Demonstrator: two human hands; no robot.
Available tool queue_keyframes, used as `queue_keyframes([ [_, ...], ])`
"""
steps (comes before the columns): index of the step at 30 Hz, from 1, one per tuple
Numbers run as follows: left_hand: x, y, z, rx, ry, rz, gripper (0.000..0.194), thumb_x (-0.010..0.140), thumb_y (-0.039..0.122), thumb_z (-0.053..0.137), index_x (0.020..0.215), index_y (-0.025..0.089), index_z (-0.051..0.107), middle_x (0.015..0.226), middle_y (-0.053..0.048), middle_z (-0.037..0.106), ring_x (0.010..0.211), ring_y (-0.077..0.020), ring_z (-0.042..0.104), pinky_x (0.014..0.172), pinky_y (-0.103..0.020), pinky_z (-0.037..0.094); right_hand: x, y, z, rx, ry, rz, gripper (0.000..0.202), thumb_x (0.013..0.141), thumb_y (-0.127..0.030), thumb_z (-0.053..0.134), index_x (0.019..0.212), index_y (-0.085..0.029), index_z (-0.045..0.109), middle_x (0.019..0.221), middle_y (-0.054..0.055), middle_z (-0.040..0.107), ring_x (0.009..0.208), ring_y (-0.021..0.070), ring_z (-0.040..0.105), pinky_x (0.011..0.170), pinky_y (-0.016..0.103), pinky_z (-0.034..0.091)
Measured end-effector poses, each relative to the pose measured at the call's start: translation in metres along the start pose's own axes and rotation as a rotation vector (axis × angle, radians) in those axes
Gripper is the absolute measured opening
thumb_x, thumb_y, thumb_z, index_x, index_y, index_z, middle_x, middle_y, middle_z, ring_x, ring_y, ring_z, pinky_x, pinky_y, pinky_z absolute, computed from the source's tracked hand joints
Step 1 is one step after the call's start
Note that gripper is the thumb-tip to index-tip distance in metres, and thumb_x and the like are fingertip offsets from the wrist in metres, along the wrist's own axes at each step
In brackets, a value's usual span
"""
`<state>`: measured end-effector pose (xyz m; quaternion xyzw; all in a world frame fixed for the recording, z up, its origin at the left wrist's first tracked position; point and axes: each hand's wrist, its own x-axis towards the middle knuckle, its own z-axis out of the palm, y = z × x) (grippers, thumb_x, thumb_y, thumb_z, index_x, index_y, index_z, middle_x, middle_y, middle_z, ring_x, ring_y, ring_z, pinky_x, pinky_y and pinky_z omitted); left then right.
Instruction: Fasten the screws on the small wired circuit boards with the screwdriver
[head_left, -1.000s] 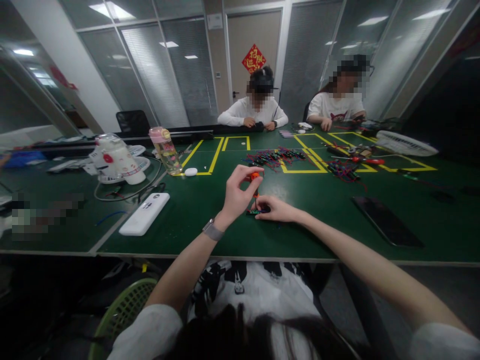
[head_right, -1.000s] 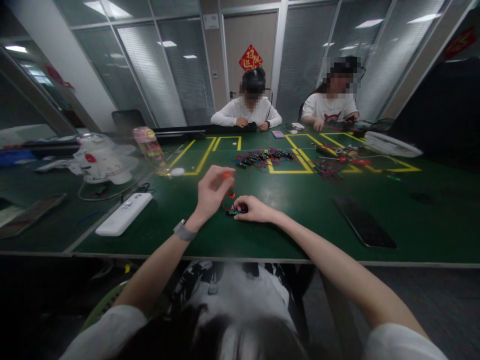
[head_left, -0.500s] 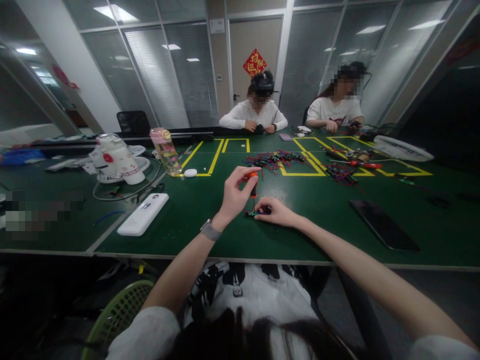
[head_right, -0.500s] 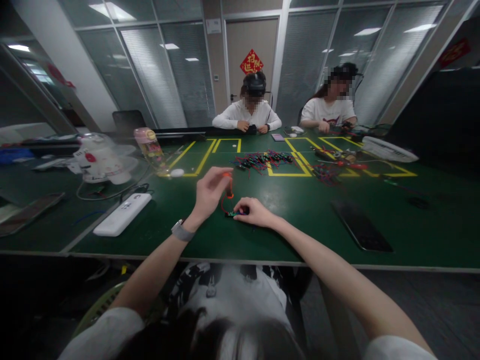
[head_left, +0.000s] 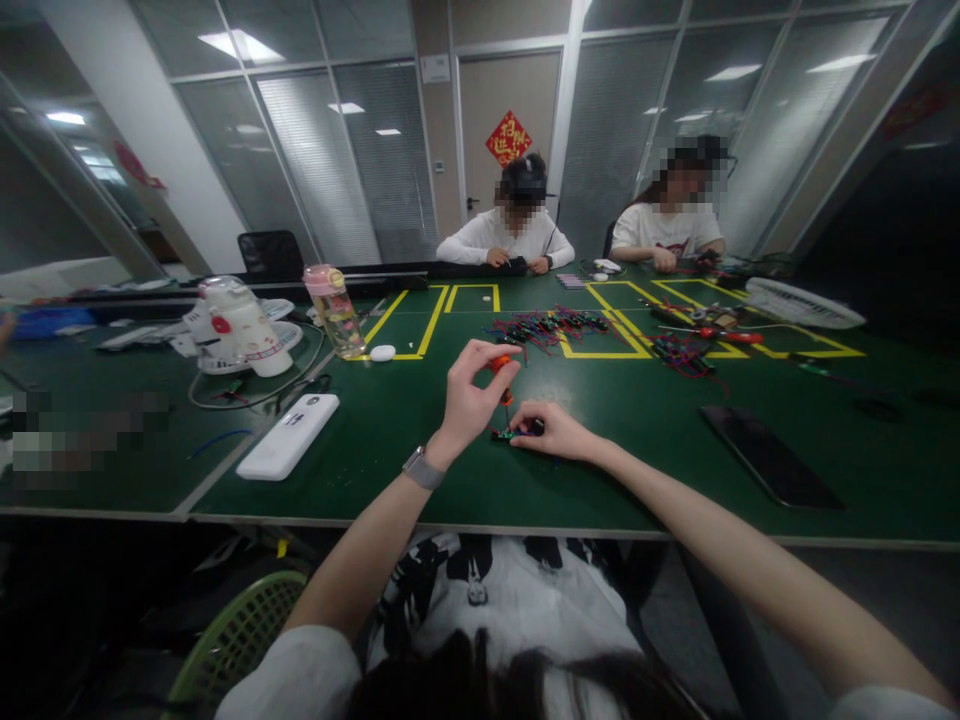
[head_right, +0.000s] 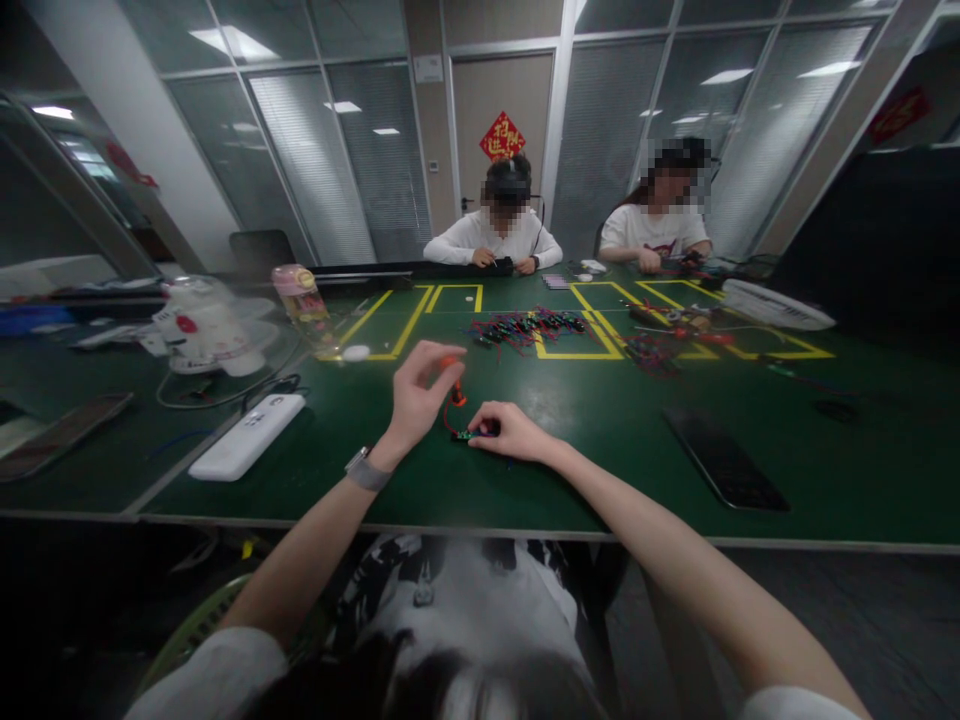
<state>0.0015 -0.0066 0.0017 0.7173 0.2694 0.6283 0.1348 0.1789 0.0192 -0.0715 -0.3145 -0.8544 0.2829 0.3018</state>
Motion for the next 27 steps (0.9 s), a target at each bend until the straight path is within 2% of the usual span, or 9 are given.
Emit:
queue_keyframes([
  [3, -0.0002, 0.0011, -0.0015, 0.056, 0.042, 0.048, 0.012, 0.088, 0.028, 0.063, 0.094, 0.021, 0.071, 0.087, -0.002, 0.058, 0.079, -0.0124, 0.058, 0.074, -0.026, 0.049, -0.0003, -0.0013, -0.0005, 0.009, -0.004, -0.012, 0.015, 0.076, -0.028, 0.071, 0.083, -0.015, 0.067, 0.071, 0.0, 0.055, 0.065, 0.0133, 0.052, 0.061, 0.025, 0.041],
  [7, -0.0001, 0.0, -0.0026, -0.034, -0.055, 0.01, 0.027, 0.097, 0.026, 0.046, 0.114, 0.022, 0.066, 0.101, -0.006, 0.064, 0.092, -0.0147, 0.062, 0.079, -0.028, 0.05, -0.0002, -0.0022, -0.0008, 0.004, -0.001, -0.021, 0.013, 0.077, -0.027, 0.07, 0.082, -0.016, 0.067, 0.071, 0.0, 0.055, 0.064, 0.0133, 0.052, 0.061, 0.025, 0.041],
  [9, 0.0005, -0.001, -0.0023, -0.104, -0.089, -0.035, 0.028, 0.097, 0.026, 0.046, 0.118, 0.021, 0.064, 0.102, -0.007, 0.066, 0.091, -0.0147, 0.064, 0.078, -0.028, 0.051, -0.0002, -0.0027, -0.0009, 0.001, 0.0, -0.024, 0.014, 0.077, -0.027, 0.07, 0.082, -0.015, 0.067, 0.071, 0.0, 0.055, 0.065, 0.0137, 0.053, 0.062, 0.026, 0.041],
  [15, 0.0016, -0.002, -0.0014, -0.075, 0.001, -0.047, 0.016, 0.087, 0.026, 0.064, 0.1, 0.019, 0.071, 0.092, -0.004, 0.062, 0.083, -0.0126, 0.06, 0.072, -0.024, 0.05, 0.0001, -0.0027, -0.0003, 0.007, -0.003, -0.025, 0.014, 0.077, -0.027, 0.07, 0.083, -0.015, 0.067, 0.071, 0.0, 0.055, 0.064, 0.0134, 0.052, 0.062, 0.025, 0.041],
  [20, -0.0002, -0.0024, -0.0016, -0.105, -0.104, -0.05, 0.029, 0.097, 0.027, 0.045, 0.119, 0.022, 0.064, 0.108, -0.006, 0.064, 0.099, -0.0163, 0.062, 0.086, -0.03, 0.049, 0.001, -0.0007, 0.0002, -0.01, -0.004, -0.031, 0.014, 0.076, -0.027, 0.07, 0.083, -0.015, 0.067, 0.069, -0.001, 0.054, 0.063, 0.0127, 0.051, 0.061, 0.025, 0.04],
  [22, -0.0002, -0.0023, -0.0018, -0.121, -0.13, -0.052, 0.03, 0.098, 0.026, 0.043, 0.121, 0.022, 0.062, 0.11, -0.007, 0.065, 0.098, -0.0166, 0.063, 0.086, -0.031, 0.05, 0.001, -0.0007, 0.0, -0.016, -0.004, -0.034, 0.015, 0.076, -0.027, 0.07, 0.084, -0.015, 0.067, 0.069, -0.001, 0.055, 0.063, 0.0127, 0.052, 0.062, 0.025, 0.04],
  [27, 0.0019, -0.001, -0.0028, 0.07, -0.023, 0.029, 0.014, 0.089, 0.025, 0.061, 0.1, 0.021, 0.069, 0.09, -0.003, 0.061, 0.083, -0.0137, 0.059, 0.076, -0.027, 0.049, 0.0003, -0.0021, -0.0013, -0.013, -0.012, -0.025, 0.015, 0.076, -0.027, 0.07, 0.084, -0.015, 0.067, 0.07, 0.0, 0.056, 0.064, 0.013, 0.052, 0.062, 0.025, 0.041],
])
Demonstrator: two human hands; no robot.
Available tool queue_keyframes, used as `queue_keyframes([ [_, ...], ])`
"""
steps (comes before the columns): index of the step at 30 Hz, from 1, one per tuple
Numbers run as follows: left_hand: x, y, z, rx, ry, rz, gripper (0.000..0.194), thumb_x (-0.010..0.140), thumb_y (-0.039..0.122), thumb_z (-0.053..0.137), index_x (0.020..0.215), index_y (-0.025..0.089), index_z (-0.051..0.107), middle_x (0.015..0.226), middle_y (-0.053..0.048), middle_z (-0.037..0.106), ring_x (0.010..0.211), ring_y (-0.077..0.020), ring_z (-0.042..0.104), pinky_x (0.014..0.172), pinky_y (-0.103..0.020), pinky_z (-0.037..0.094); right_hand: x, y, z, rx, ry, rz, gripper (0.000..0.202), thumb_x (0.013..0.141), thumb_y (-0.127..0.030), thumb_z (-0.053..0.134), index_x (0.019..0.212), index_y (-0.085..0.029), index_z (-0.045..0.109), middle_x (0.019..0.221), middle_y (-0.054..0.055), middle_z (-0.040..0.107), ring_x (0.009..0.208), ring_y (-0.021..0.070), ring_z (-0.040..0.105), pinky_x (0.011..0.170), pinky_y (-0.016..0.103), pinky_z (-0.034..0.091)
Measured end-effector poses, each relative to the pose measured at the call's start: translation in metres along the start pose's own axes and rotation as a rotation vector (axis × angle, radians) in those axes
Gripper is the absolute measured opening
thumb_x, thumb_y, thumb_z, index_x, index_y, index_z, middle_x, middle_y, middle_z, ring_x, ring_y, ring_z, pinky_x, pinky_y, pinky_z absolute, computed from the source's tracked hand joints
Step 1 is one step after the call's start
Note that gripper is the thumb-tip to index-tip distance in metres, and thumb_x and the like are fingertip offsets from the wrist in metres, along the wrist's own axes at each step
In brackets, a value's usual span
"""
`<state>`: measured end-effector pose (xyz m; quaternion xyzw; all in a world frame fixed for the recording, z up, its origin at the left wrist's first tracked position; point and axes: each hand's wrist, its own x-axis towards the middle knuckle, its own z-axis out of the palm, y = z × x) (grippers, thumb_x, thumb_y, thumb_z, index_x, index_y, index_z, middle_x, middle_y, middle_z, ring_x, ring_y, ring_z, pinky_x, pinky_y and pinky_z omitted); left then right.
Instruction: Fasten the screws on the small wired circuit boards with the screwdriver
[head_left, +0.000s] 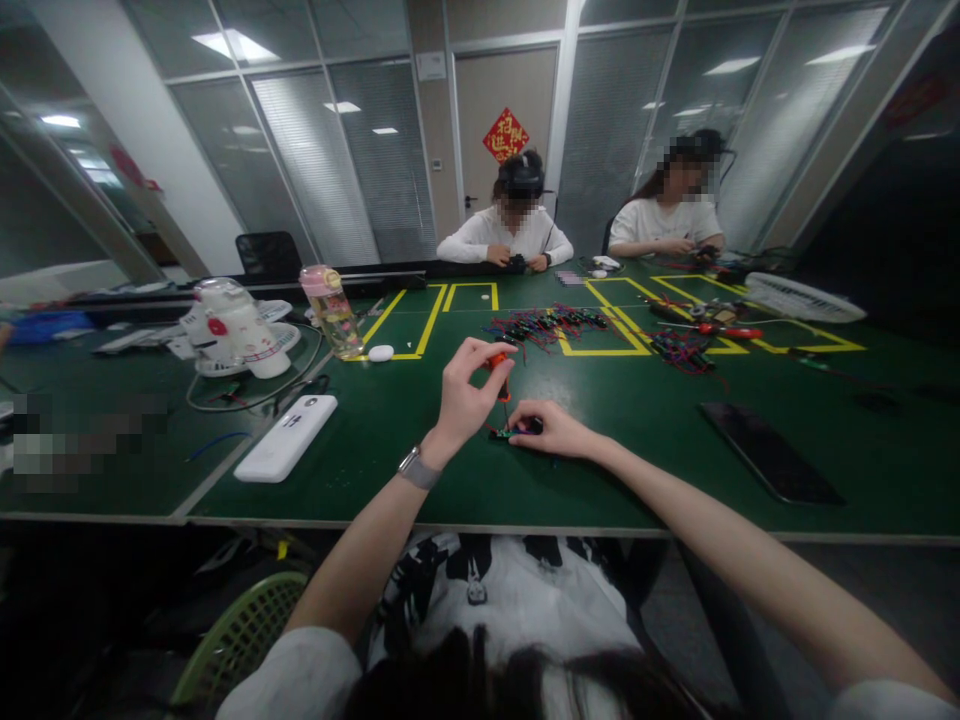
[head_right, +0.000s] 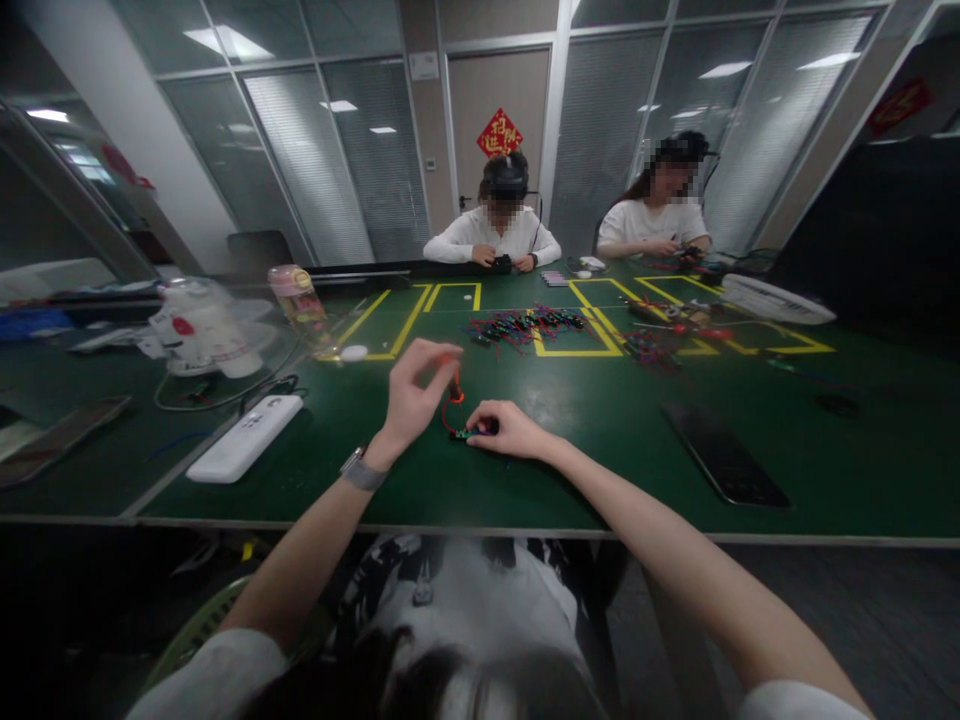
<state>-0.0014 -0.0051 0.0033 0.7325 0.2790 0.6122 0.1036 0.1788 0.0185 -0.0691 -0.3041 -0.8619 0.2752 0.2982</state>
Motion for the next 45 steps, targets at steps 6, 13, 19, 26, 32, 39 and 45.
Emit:
queue_keyframes([
  [6, -0.0009, 0.0003, -0.0012, 0.044, -0.04, 0.051, 0.022, 0.095, 0.026, 0.051, 0.11, 0.022, 0.067, 0.099, -0.004, 0.059, 0.089, -0.0143, 0.059, 0.08, -0.029, 0.049, 0.0003, 0.0003, -0.0002, 0.005, -0.006, -0.004, 0.016, 0.077, -0.029, 0.07, 0.084, -0.015, 0.067, 0.07, 0.0, 0.055, 0.064, 0.0129, 0.052, 0.062, 0.025, 0.04],
  [13, -0.0012, 0.0005, -0.0007, 0.056, -0.022, 0.096, 0.026, 0.095, 0.019, 0.051, 0.118, 0.02, 0.062, 0.104, -0.005, 0.066, 0.092, -0.0141, 0.062, 0.084, -0.029, 0.049, 0.0005, 0.0, -0.0007, 0.013, -0.011, -0.006, 0.017, 0.077, -0.029, 0.07, 0.085, -0.014, 0.067, 0.069, -0.001, 0.054, 0.063, 0.0125, 0.051, 0.061, 0.024, 0.04],
  [19, -0.0011, 0.0009, -0.001, 0.14, 0.022, 0.122, 0.016, 0.09, 0.026, 0.061, 0.103, 0.021, 0.068, 0.089, -0.002, 0.059, 0.083, -0.0139, 0.058, 0.077, -0.028, 0.049, 0.0006, -0.0009, -0.0011, 0.008, -0.022, 0.003, 0.016, 0.077, -0.028, 0.069, 0.085, -0.015, 0.067, 0.07, -0.001, 0.055, 0.063, 0.0126, 0.051, 0.061, 0.024, 0.041],
  [26, -0.0036, -0.0031, 0.0001, -0.028, -0.09, 0.072, 0.034, 0.099, 0.02, 0.038, 0.128, 0.021, 0.054, 0.114, -0.007, 0.064, 0.098, -0.0147, 0.063, 0.087, -0.032, 0.049, 0.0012, 0.0012, -0.001, -0.003, -0.032, 0.003, 0.015, 0.077, -0.027, 0.069, 0.086, -0.015, 0.067, 0.071, 0.0, 0.055, 0.064, 0.0129, 0.051, 0.061, 0.024, 0.041],
  [32, -0.0024, 0.0021, 0.0012, 0.073, -0.006, 0.106, 0.019, 0.091, 0.023, 0.058, 0.109, 0.019, 0.063, 0.093, -0.003, 0.064, 0.085, -0.0139, 0.06, 0.078, -0.028, 0.049, 0.0007, 0.0, -0.0022, 0.008, -0.042, -0.001, 0.014, 0.077, -0.025, 0.069, 0.086, -0.015, 0.066, 0.071, -0.001, 0.054, 0.065, 0.013, 0.051, 0.062, 0.025, 0.041],
  [39, -0.0021, 0.0033, 0.0005, 0.086, -0.043, 0.12, 0.026, 0.097, 0.024, 0.046, 0.115, 0.021, 0.063, 0.104, -0.006, 0.063, 0.097, -0.0159, 0.06, 0.085, -0.031, 0.049, 0.0009, 0.0001, -0.0025, 0.001, -0.052, -0.002, 0.015, 0.077, -0.025, 0.069, 0.088, -0.015, 0.066, 0.072, 0.0, 0.055, 0.066, 0.0131, 0.052, 0.063, 0.025, 0.042],
  [45, -0.003, 0.0034, 0.0011, 0.075, -0.025, 0.117, 0.025, 0.096, 0.023, 0.049, 0.117, 0.02, 0.062, 0.101, -0.006, 0.067, 0.091, -0.0152, 0.062, 0.081, -0.03, 0.051, 0.0012, -0.0008, -0.0035, -0.01, -0.06, -0.001, 0.014, 0.078, -0.025, 0.069, 0.088, -0.015, 0.066, 0.072, 0.0, 0.055, 0.065, 0.0133, 0.052, 0.063, 0.025, 0.042],
])
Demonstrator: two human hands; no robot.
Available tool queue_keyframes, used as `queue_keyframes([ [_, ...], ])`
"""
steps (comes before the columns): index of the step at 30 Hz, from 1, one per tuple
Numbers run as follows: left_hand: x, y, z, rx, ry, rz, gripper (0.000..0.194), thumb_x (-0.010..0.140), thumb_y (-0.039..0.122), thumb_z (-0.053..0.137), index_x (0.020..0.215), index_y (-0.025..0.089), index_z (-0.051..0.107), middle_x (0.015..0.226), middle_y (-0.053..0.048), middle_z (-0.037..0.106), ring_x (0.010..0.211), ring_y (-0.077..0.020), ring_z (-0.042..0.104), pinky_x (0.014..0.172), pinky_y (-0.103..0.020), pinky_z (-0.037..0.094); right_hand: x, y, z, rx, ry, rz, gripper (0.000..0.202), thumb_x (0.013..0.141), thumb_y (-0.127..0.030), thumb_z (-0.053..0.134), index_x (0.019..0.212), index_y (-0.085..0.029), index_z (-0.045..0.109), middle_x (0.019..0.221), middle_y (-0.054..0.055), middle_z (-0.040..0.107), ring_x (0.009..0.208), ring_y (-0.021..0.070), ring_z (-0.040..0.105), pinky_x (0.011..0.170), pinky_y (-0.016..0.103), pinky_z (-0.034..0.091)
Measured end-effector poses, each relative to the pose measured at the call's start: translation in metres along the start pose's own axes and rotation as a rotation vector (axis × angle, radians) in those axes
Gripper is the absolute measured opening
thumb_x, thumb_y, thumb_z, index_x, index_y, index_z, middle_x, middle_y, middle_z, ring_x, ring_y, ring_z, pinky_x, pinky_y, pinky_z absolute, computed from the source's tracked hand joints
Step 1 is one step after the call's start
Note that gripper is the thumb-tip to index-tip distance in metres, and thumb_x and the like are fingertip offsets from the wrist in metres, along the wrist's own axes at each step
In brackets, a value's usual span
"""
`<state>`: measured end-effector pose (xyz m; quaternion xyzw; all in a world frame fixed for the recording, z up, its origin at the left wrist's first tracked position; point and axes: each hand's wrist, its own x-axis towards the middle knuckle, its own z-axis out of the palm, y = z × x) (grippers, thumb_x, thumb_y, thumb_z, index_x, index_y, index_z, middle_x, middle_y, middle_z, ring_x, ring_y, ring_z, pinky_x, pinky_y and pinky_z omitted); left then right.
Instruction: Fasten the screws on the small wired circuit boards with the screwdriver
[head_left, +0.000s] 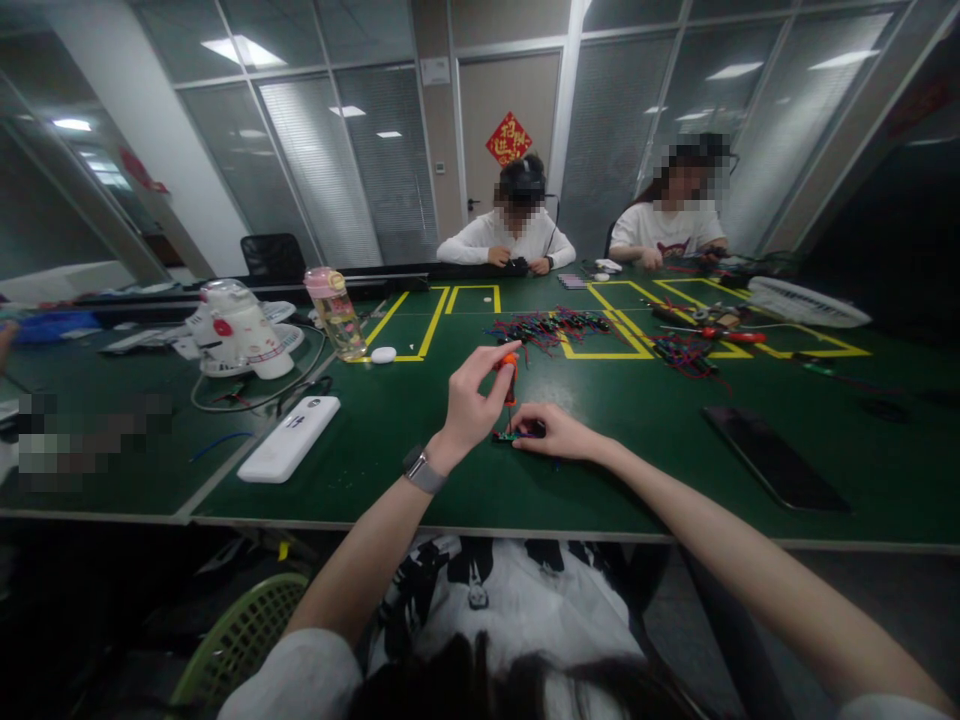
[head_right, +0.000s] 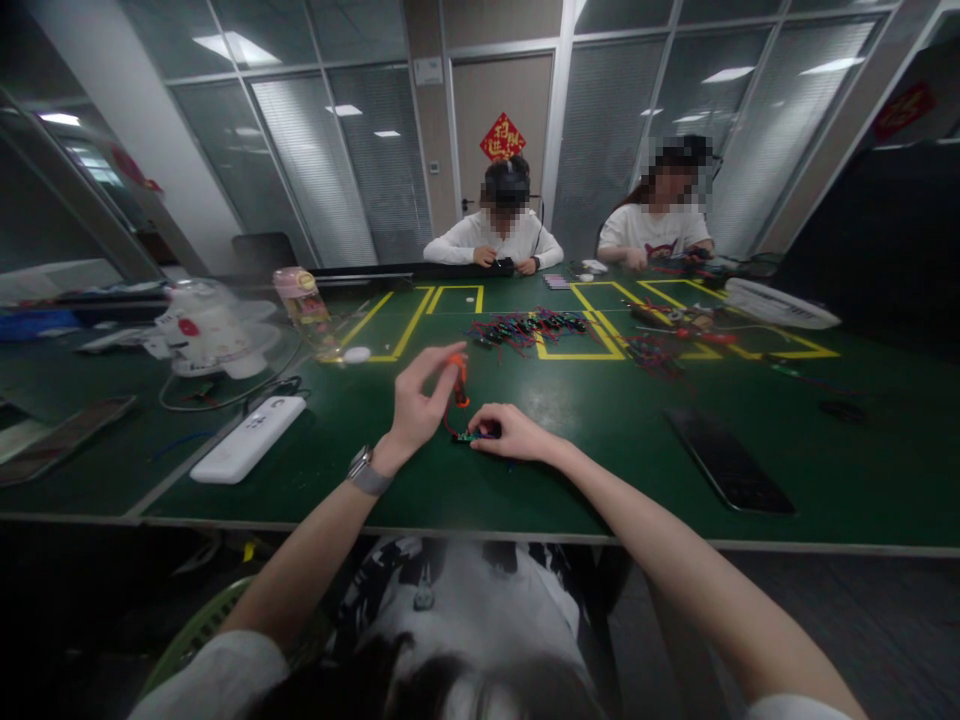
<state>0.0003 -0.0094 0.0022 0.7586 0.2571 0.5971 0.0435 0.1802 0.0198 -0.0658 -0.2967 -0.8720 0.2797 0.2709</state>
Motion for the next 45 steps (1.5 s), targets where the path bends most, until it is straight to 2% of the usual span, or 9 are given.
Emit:
queue_keyframes([
  [4, 0.0003, 0.0014, 0.0001, 0.055, 0.047, 0.02, 0.019, 0.09, 0.027, 0.06, 0.106, 0.021, 0.068, 0.089, -0.003, 0.06, 0.08, -0.013, 0.058, 0.074, -0.027, 0.05, 0.0, 0.0001, -0.0002, -0.005, -0.005, 0.006, 0.014, 0.078, -0.024, 0.069, 0.088, -0.015, 0.066, 0.072, -0.001, 0.055, 0.065, 0.0131, 0.052, 0.063, 0.025, 0.041],
  [11, 0.0003, 0.0009, 0.0002, -0.031, -0.058, 0.007, 0.031, 0.098, 0.022, 0.041, 0.124, 0.02, 0.058, 0.112, -0.008, 0.065, 0.103, -0.0168, 0.06, 0.09, -0.034, 0.048, 0.0003, 0.0018, 0.0007, -0.006, 0.007, -0.015, 0.015, 0.078, -0.025, 0.069, 0.088, -0.015, 0.067, 0.073, 0.0, 0.055, 0.066, 0.0131, 0.052, 0.062, 0.025, 0.041],
  [18, 0.0005, 0.0005, 0.0006, 0.045, 0.039, 0.038, 0.019, 0.088, 0.027, 0.063, 0.106, 0.022, 0.068, 0.086, -0.002, 0.058, 0.079, -0.0127, 0.056, 0.073, -0.027, 0.048, 0.0, 0.0003, 0.0004, 0.002, -0.003, 0.004, 0.014, 0.078, -0.025, 0.068, 0.088, -0.015, 0.066, 0.072, -0.001, 0.055, 0.065, 0.0131, 0.051, 0.062, 0.025, 0.041],
  [20, 0.0002, 0.0006, 0.0, 0.037, 0.027, 0.028, 0.019, 0.091, 0.028, 0.058, 0.107, 0.022, 0.068, 0.088, -0.002, 0.058, 0.08, -0.013, 0.056, 0.073, -0.027, 0.048, -0.0001, 0.0004, 0.0005, 0.002, 0.0, 0.003, 0.014, 0.078, -0.026, 0.068, 0.088, -0.015, 0.066, 0.072, -0.001, 0.055, 0.065, 0.0132, 0.051, 0.062, 0.024, 0.041],
  [24, -0.0008, 0.0006, -0.0008, -0.033, -0.038, 0.006, 0.031, 0.099, 0.023, 0.04, 0.123, 0.022, 0.06, 0.106, -0.007, 0.063, 0.098, -0.0161, 0.059, 0.085, -0.032, 0.048, 0.0, 0.0007, 0.0003, -0.001, 0.002, -0.003, 0.015, 0.078, -0.026, 0.069, 0.089, -0.015, 0.066, 0.073, 0.0, 0.055, 0.066, 0.0132, 0.052, 0.062, 0.024, 0.041],
  [26, -0.0009, 0.0007, -0.0004, -0.061, -0.049, 0.006, 0.033, 0.099, 0.022, 0.039, 0.126, 0.022, 0.057, 0.109, -0.007, 0.064, 0.1, -0.0164, 0.06, 0.087, -0.033, 0.048, 0.0001, 0.0006, 0.0002, -0.006, 0.001, -0.004, 0.015, 0.078, -0.025, 0.069, 0.089, -0.015, 0.067, 0.072, -0.001, 0.055, 0.066, 0.0131, 0.052, 0.062, 0.024, 0.041],
  [34, 0.001, 0.0026, 0.0012, 0.018, 0.04, 0.036, 0.018, 0.088, 0.027, 0.063, 0.104, 0.021, 0.069, 0.084, -0.001, 0.056, 0.076, -0.0125, 0.055, 0.071, -0.027, 0.048, -0.0002, -0.0005, 0.0004, 0.003, 0.001, 0.001, 0.014, 0.077, -0.024, 0.069, 0.088, -0.015, 0.066, 0.072, -0.001, 0.054, 0.066, 0.0133, 0.051, 0.062, 0.024, 0.041],
  [40, -0.0011, 0.0015, 0.0006, -0.037, -0.036, -0.003, 0.032, 0.099, 0.023, 0.039, 0.123, 0.022, 0.06, 0.107, -0.007, 0.063, 0.1, -0.0162, 0.059, 0.086, -0.032, 0.049, -0.0002, 0.0005, 0.0003, -0.013, 0.006, -0.008, 0.015, 0.078, -0.026, 0.069, 0.088, -0.015, 0.066, 0.072, 0.0, 0.056, 0.066, 0.0135, 0.052, 0.063, 0.025, 0.042],
  [45, -0.0011, 0.0016, 0.002, -0.012, 0.017, 0.014, 0.027, 0.094, 0.023, 0.051, 0.119, 0.021, 0.061, 0.098, -0.005, 0.066, 0.087, -0.0143, 0.061, 0.08, -0.03, 0.05, -0.0003, 0.0007, 0.0006, -0.007, 0.007, -0.006, 0.015, 0.077, -0.026, 0.069, 0.088, -0.016, 0.066, 0.073, 0.0, 0.056, 0.066, 0.0135, 0.052, 0.063, 0.025, 0.042],
])
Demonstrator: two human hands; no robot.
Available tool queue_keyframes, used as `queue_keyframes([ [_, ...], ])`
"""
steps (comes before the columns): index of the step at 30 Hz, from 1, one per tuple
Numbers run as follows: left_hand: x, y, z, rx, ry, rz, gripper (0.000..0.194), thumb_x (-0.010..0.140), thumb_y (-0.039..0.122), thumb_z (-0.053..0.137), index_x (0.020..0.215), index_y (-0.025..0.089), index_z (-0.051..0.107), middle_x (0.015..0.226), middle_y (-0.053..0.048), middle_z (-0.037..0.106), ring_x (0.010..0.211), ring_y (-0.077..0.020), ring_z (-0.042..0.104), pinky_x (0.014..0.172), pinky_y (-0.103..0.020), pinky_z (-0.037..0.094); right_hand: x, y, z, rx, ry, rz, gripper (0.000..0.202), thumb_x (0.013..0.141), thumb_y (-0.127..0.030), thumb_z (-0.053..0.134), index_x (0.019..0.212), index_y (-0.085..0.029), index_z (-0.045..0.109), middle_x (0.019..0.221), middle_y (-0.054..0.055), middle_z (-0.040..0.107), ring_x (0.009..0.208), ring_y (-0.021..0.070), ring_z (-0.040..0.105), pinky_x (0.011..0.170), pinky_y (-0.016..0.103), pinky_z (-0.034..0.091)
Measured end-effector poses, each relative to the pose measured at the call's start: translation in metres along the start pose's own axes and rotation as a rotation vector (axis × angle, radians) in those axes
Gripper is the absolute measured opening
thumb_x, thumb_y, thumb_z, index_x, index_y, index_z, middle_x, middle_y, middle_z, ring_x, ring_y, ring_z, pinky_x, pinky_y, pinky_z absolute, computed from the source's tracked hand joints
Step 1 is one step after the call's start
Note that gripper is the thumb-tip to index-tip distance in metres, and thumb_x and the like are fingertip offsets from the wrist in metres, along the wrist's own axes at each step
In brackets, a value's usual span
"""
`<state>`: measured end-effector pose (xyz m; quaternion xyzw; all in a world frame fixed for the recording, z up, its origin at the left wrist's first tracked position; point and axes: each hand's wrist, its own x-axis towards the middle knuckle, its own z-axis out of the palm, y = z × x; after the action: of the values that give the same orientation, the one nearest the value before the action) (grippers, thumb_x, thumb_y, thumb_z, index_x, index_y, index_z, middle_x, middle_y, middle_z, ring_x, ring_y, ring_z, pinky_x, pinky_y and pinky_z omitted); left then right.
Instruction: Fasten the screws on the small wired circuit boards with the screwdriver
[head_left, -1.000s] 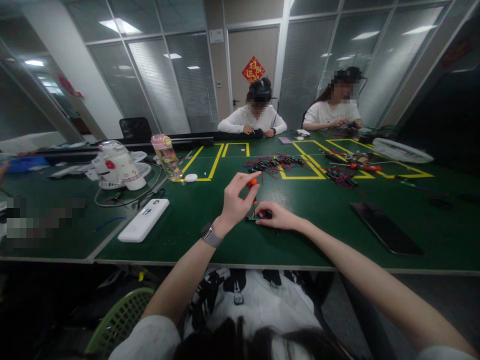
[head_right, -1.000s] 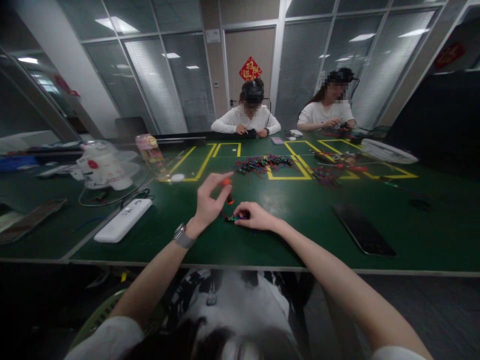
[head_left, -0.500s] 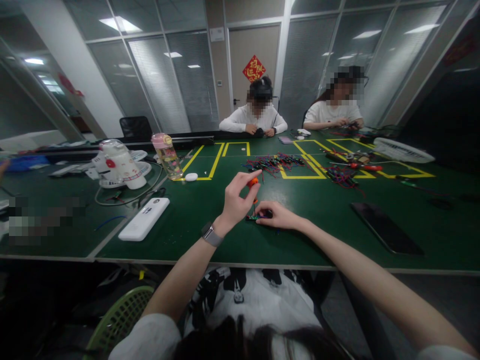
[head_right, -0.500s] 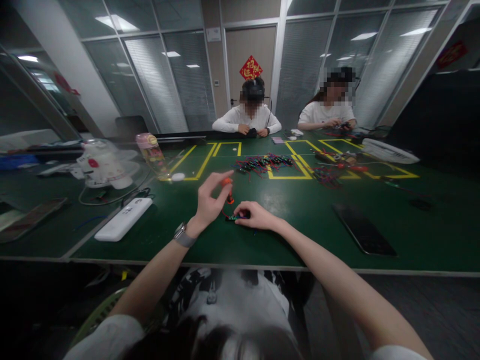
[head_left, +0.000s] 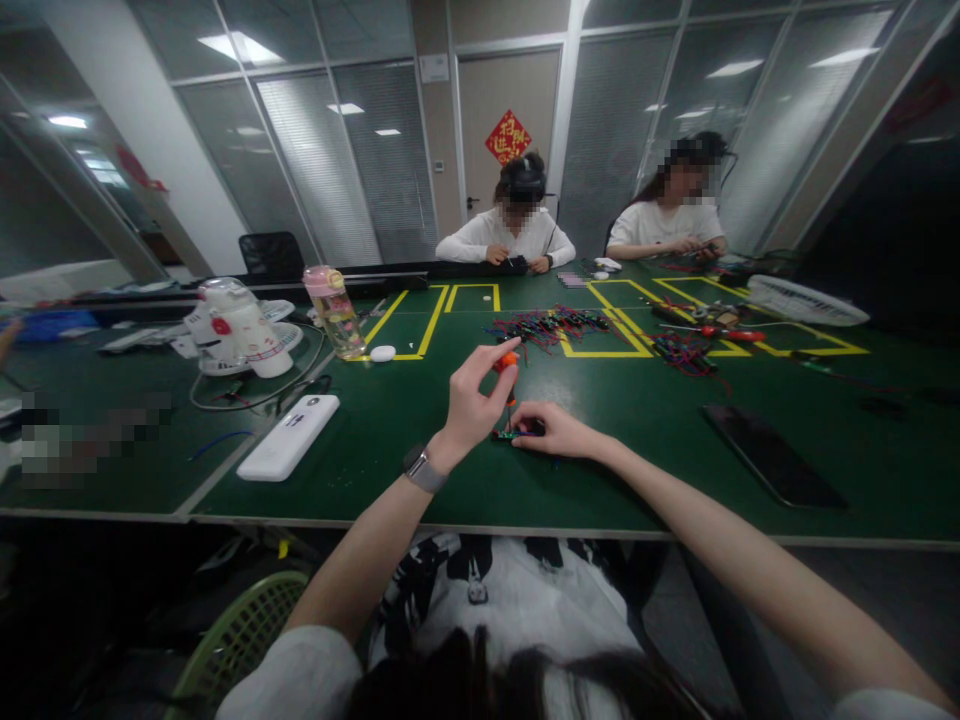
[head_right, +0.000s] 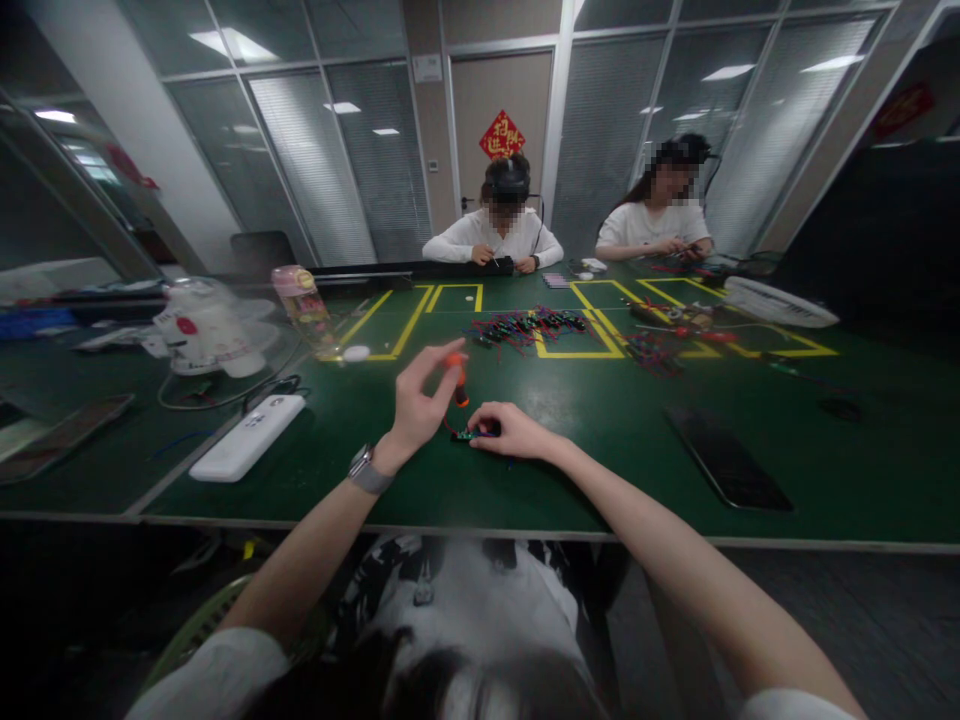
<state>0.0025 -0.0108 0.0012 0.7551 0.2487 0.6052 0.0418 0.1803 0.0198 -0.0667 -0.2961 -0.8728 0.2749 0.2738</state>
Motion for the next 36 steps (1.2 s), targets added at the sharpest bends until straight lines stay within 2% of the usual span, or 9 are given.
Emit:
queue_keyframes([
  [3, 0.0008, 0.0013, 0.0003, 0.045, 0.028, 0.02, 0.02, 0.089, 0.026, 0.061, 0.108, 0.021, 0.067, 0.088, -0.003, 0.062, 0.079, -0.0131, 0.058, 0.074, -0.028, 0.05, -0.0001, -0.0006, -0.0002, 0.005, -0.005, 0.001, 0.015, 0.078, -0.026, 0.068, 0.088, -0.016, 0.066, 0.072, 0.0, 0.056, 0.066, 0.0136, 0.052, 0.063, 0.025, 0.041],
  [5, 0.0009, 0.0019, -0.0004, 0.05, 0.032, 0.023, 0.017, 0.09, 0.028, 0.06, 0.104, 0.021, 0.068, 0.087, -0.002, 0.06, 0.079, -0.0133, 0.057, 0.073, -0.027, 0.049, 0.0, -0.0007, -0.0003, 0.006, -0.005, -0.004, 0.015, 0.078, -0.026, 0.068, 0.088, -0.015, 0.066, 0.071, -0.001, 0.055, 0.065, 0.0135, 0.051, 0.062, 0.025, 0.041],
  [9, 0.0003, 0.0022, -0.0022, -0.007, -0.024, 0.014, 0.028, 0.098, 0.023, 0.042, 0.115, 0.02, 0.065, 0.101, -0.007, 0.063, 0.094, -0.0157, 0.06, 0.082, -0.031, 0.049, 0.0003, 0.0002, -0.0004, 0.01, 0.0, -0.012, 0.015, 0.078, -0.027, 0.069, 0.087, -0.015, 0.066, 0.072, 0.0, 0.055, 0.066, 0.0134, 0.051, 0.062, 0.025, 0.041],
  [11, 0.0001, 0.0021, -0.0022, -0.029, -0.045, 0.013, 0.03, 0.099, 0.021, 0.04, 0.12, 0.02, 0.061, 0.107, -0.008, 0.065, 0.099, -0.0163, 0.061, 0.086, -0.032, 0.048, 0.0002, 0.0007, -0.0004, 0.012, -0.004, -0.008, 0.015, 0.078, -0.027, 0.069, 0.087, -0.015, 0.067, 0.072, 0.0, 0.055, 0.066, 0.0133, 0.051, 0.062, 0.025, 0.041],
  [14, 0.0007, 0.0017, -0.0012, 0.004, -0.013, 0.02, 0.026, 0.095, 0.022, 0.049, 0.118, 0.02, 0.062, 0.098, -0.005, 0.065, 0.09, -0.0152, 0.061, 0.081, -0.03, 0.049, -0.0002, 0.0013, -0.0003, 0.009, -0.007, -0.003, 0.015, 0.077, -0.026, 0.069, 0.088, -0.015, 0.066, 0.072, -0.001, 0.054, 0.065, 0.0132, 0.051, 0.062, 0.025, 0.041],
  [18, 0.0014, 0.0008, -0.0003, 0.04, 0.036, 0.041, 0.02, 0.087, 0.027, 0.064, 0.106, 0.021, 0.068, 0.085, -0.002, 0.058, 0.077, -0.0127, 0.056, 0.073, -0.027, 0.048, -0.0003, 0.0006, -0.0005, 0.015, -0.008, -0.004, 0.015, 0.077, -0.024, 0.069, 0.088, -0.015, 0.066, 0.072, -0.001, 0.054, 0.066, 0.0132, 0.051, 0.063, 0.025, 0.041],
  [25, -0.0003, 0.0013, -0.0007, -0.038, -0.067, 0.01, 0.032, 0.099, 0.021, 0.04, 0.125, 0.02, 0.058, 0.108, -0.007, 0.064, 0.098, -0.0154, 0.059, 0.085, -0.031, 0.047, 0.0006, -0.0011, -0.0016, -0.004, -0.021, 0.0, 0.016, 0.078, -0.026, 0.068, 0.089, -0.014, 0.066, 0.073, 0.0, 0.055, 0.067, 0.0137, 0.052, 0.064, 0.025, 0.041],
  [31, -0.0001, -0.0006, 0.0007, 0.037, 0.018, 0.041, 0.021, 0.09, 0.027, 0.061, 0.109, 0.021, 0.067, 0.089, -0.002, 0.059, 0.08, -0.0128, 0.056, 0.074, -0.027, 0.048, 0.0004, -0.0003, -0.0004, 0.001, -0.015, 0.006, 0.015, 0.078, -0.026, 0.068, 0.088, -0.016, 0.066, 0.073, 0.0, 0.055, 0.066, 0.0138, 0.052, 0.064, 0.025, 0.042],
  [36, -0.0004, 0.0001, -0.001, -0.017, -0.053, 0.017, 0.031, 0.098, 0.023, 0.041, 0.121, 0.021, 0.062, 0.102, -0.006, 0.061, 0.095, -0.0154, 0.058, 0.082, -0.03, 0.048, 0.0002, -0.0002, -0.001, 0.012, -0.015, -0.001, 0.015, 0.078, -0.025, 0.068, 0.089, -0.015, 0.066, 0.073, 0.0, 0.055, 0.066, 0.0137, 0.052, 0.064, 0.025, 0.041],
])
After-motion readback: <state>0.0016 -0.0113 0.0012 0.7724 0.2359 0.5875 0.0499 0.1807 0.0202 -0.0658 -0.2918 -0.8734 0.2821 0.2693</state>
